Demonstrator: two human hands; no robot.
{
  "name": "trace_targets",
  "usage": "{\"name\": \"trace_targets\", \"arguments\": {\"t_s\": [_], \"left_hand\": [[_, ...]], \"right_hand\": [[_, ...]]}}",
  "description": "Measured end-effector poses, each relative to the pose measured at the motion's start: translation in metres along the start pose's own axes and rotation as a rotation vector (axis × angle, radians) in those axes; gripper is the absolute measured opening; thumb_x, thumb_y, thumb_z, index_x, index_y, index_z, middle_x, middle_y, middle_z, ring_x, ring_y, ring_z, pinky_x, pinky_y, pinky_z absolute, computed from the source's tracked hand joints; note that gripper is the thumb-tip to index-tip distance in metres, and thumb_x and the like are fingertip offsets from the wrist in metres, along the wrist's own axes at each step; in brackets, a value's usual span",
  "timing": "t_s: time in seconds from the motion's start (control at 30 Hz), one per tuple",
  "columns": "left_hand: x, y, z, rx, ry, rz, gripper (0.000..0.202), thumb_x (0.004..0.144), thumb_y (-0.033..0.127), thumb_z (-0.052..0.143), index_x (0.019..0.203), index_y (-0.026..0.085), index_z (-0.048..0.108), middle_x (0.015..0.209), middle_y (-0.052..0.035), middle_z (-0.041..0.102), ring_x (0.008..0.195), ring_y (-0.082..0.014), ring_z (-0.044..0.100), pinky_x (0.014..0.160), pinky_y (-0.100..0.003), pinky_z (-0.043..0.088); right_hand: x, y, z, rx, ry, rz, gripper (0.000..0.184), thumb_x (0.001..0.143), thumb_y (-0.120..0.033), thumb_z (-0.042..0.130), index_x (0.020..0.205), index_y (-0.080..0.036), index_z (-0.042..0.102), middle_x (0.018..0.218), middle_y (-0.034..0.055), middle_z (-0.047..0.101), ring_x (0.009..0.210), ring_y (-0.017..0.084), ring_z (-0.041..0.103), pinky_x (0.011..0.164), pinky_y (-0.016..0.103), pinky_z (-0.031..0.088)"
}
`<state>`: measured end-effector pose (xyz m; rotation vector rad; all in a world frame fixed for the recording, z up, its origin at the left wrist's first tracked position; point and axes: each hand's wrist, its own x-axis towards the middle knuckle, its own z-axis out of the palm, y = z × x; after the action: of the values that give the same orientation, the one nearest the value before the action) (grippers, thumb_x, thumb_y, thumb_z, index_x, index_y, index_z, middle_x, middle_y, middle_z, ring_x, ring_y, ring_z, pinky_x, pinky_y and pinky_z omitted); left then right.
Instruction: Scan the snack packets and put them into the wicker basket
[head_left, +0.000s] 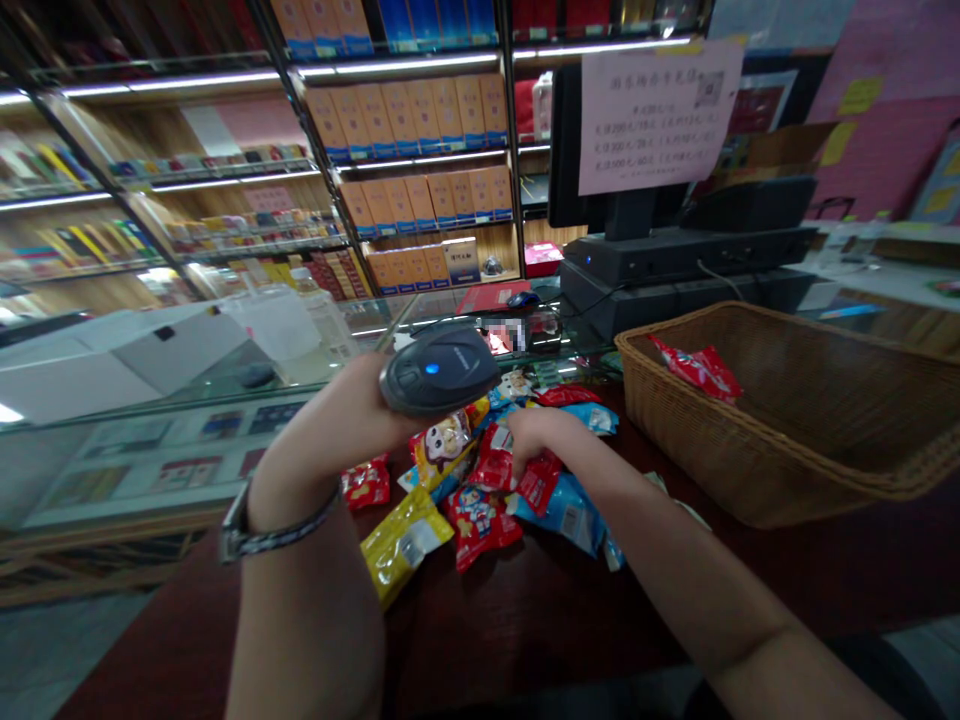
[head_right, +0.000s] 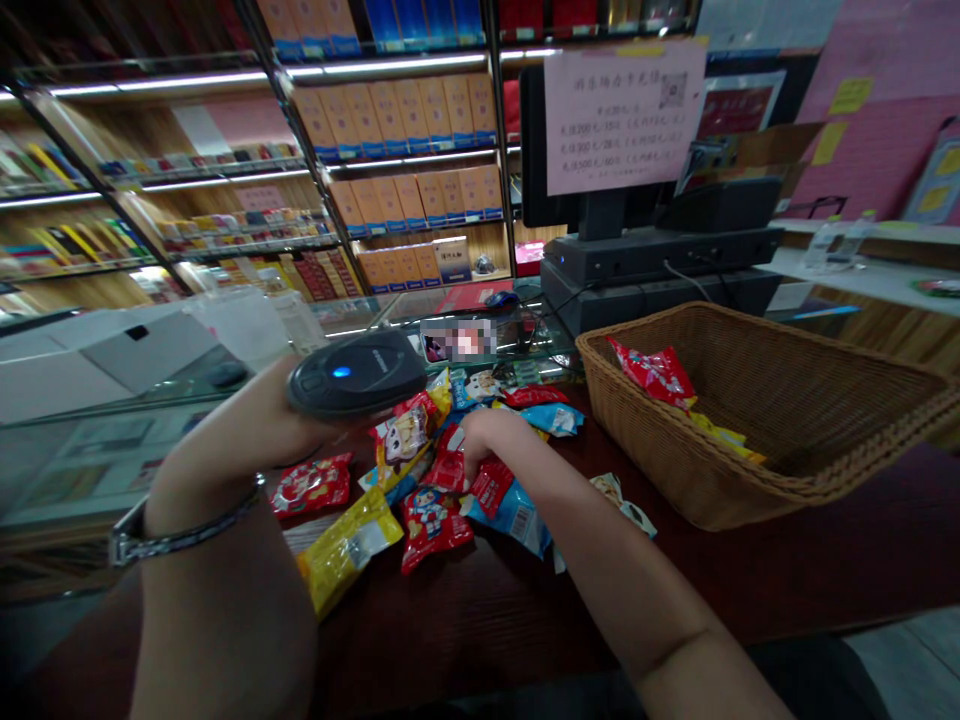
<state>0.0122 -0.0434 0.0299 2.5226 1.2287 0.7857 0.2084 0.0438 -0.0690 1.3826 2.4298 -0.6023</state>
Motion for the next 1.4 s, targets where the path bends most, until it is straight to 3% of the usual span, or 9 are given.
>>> {"name": "trace_targets", "arguments": {"t_s": [0.1,0.23,0.37,0.5,0.6,0.73,0.83,0.93,1.4], "left_hand": [[-0.001,0.0,-0.001,0.02,-0.005,-0.013,0.041,0.076,0.033,0.073,0.115,0.019,0.071,0.107,-0.0046,0.076,0.092,-0.0196,0.067,0.091,-0.033,0.053],[-0.002,0.0,-0.002,0.04,0.0,-0.021,0.048,0.079,0.033,0.07,0.125,0.019,0.066,0.114,-0.0067,0.074,0.095,-0.02,0.066,0.093,-0.035,0.053],[-0.002,0.001,-0.002,0.03,0.009,-0.015,0.046,0.079,0.032,0.07,0.124,0.02,0.067,0.119,-0.0073,0.073,0.1,-0.0212,0.066,0.096,-0.037,0.051],[0.0,0.004,0.0,-0.008,-0.005,-0.002,0.042,0.079,0.029,0.07,0.12,0.019,0.068,0.117,-0.0065,0.073,0.097,-0.0201,0.067,0.093,-0.034,0.053],[0.002,0.006,0.001,-0.037,-0.031,0.0,0.037,0.078,0.028,0.07,0.114,0.019,0.071,0.11,-0.0046,0.076,0.092,-0.0185,0.067,0.089,-0.032,0.054],[0.004,0.008,0.003,-0.024,-0.03,-0.01,0.04,0.076,0.027,0.071,0.115,0.019,0.071,0.108,-0.0042,0.076,0.086,-0.0177,0.066,0.085,-0.031,0.054],[0.005,0.007,0.004,-0.005,-0.027,-0.021,0.039,0.077,0.03,0.07,0.115,0.019,0.072,0.098,-0.0037,0.077,0.082,-0.018,0.066,0.082,-0.031,0.055],[0.005,0.006,0.005,0.003,-0.037,-0.03,0.039,0.077,0.032,0.07,0.114,0.02,0.072,0.096,-0.0031,0.077,0.08,-0.0178,0.066,0.081,-0.032,0.055],[0.007,0.006,0.006,-0.023,-0.067,-0.011,0.039,0.072,0.027,0.072,0.111,0.023,0.073,0.103,-0.0024,0.077,0.081,-0.0181,0.068,0.08,-0.031,0.055]], "right_hand": [[-0.004,0.008,-0.006,0.047,0.064,-0.031,0.068,0.045,-0.044,0.089,0.103,-0.013,0.07,0.113,0.0137,0.07,0.096,0.03,0.067,0.078,0.034,0.053],[-0.016,0.028,-0.016,0.209,0.334,-0.153,0.049,0.056,-0.039,0.085,0.097,-0.016,0.069,0.107,0.0097,0.072,0.091,0.025,0.067,0.075,0.03,0.051],[-0.026,0.049,-0.022,0.487,0.529,-0.213,0.044,0.064,-0.033,0.082,0.101,-0.016,0.064,0.104,0.0086,0.073,0.09,0.023,0.067,0.076,0.03,0.052],[-0.033,0.06,-0.022,0.832,0.547,-0.394,0.04,0.078,-0.02,0.066,0.117,-0.016,0.057,0.112,0.0071,0.071,0.096,0.02,0.067,0.081,0.029,0.053],[-0.038,0.059,-0.023,0.976,0.534,-0.476,0.055,0.081,-0.014,0.06,0.134,-0.018,0.047,0.119,0.0069,0.069,0.101,0.019,0.067,0.086,0.031,0.053],[-0.049,0.054,-0.029,0.811,0.767,-0.368,0.084,0.08,-0.013,0.063,0.154,-0.028,0.026,0.122,0.0053,0.068,0.103,0.02,0.067,0.092,0.034,0.052],[-0.056,0.053,-0.033,0.591,0.88,-0.391,0.071,0.08,-0.012,0.062,0.146,-0.031,0.045,0.131,0.0031,0.064,0.11,0.019,0.064,0.102,0.036,0.045],[-0.058,0.053,-0.034,0.553,0.884,-0.43,0.062,0.081,-0.011,0.062,0.139,-0.031,0.054,0.136,0.0023,0.061,0.116,0.018,0.061,0.107,0.036,0.042],[-0.055,0.055,-0.031,0.556,0.94,-0.432,0.069,0.075,-0.016,0.071,0.14,-0.032,0.054,0.136,0.002,0.061,0.115,0.019,0.063,0.103,0.037,0.046]]}}
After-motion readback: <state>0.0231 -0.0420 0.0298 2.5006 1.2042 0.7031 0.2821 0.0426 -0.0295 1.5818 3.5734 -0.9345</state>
